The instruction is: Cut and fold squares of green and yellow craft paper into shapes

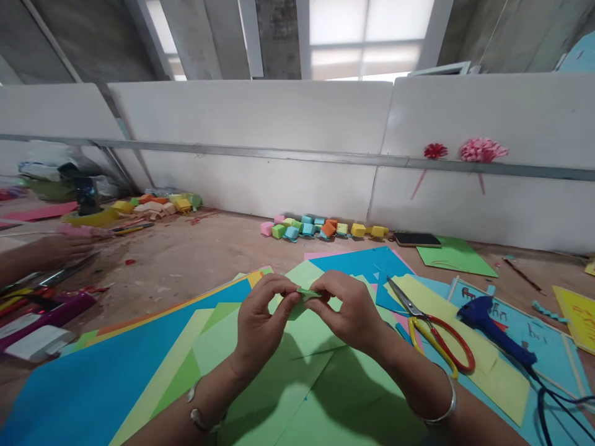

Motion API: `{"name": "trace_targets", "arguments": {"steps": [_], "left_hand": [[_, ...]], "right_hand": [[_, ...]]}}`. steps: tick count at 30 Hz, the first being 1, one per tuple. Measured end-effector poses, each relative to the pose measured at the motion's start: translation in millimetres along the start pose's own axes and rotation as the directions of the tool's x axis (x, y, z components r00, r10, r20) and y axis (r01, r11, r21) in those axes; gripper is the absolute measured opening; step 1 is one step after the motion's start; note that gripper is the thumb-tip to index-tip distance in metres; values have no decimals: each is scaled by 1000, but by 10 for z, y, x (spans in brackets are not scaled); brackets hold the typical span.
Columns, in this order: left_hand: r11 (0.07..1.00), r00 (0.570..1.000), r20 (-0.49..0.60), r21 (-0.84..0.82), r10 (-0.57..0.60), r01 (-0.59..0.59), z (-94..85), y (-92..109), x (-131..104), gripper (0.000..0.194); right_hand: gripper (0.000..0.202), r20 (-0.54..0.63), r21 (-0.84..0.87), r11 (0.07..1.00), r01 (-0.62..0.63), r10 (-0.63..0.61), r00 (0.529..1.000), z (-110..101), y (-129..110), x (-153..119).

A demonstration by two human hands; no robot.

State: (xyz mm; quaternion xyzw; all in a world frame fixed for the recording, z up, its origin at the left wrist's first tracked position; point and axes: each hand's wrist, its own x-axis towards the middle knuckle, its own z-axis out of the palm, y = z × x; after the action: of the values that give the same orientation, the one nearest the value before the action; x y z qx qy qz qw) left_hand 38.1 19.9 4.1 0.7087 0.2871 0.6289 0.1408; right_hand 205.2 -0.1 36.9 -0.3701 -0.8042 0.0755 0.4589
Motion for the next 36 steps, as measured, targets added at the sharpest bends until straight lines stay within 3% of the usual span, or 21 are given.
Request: {"name": "trace_targets", "arguments": {"steps": [6, 18, 25, 33, 36], "left_hand": [[1000, 999, -45, 25, 1, 0, -11, -12, 13, 8], [1000, 999, 35, 16, 11, -12, -6, 7, 2, 5], [998, 1000, 11, -68, 6, -5, -16, -10, 9, 8], [991, 996, 60, -115, -59, 65, -29, 7, 19, 7], [993, 998, 40, -107, -52, 56, -41, 9, 34, 7]], "right_hand": [[9, 36, 77, 997, -8, 5, 999, -59, 23, 21], [10, 22, 65, 997, -46, 45, 999, -40, 20, 26], [12, 54, 92, 993, -73, 69, 996, -55, 10, 42], [14, -40, 49, 999, -24, 26, 999, -69, 14, 22], [11, -20, 83, 996, -20, 22, 1000, -84, 3, 37]]}}
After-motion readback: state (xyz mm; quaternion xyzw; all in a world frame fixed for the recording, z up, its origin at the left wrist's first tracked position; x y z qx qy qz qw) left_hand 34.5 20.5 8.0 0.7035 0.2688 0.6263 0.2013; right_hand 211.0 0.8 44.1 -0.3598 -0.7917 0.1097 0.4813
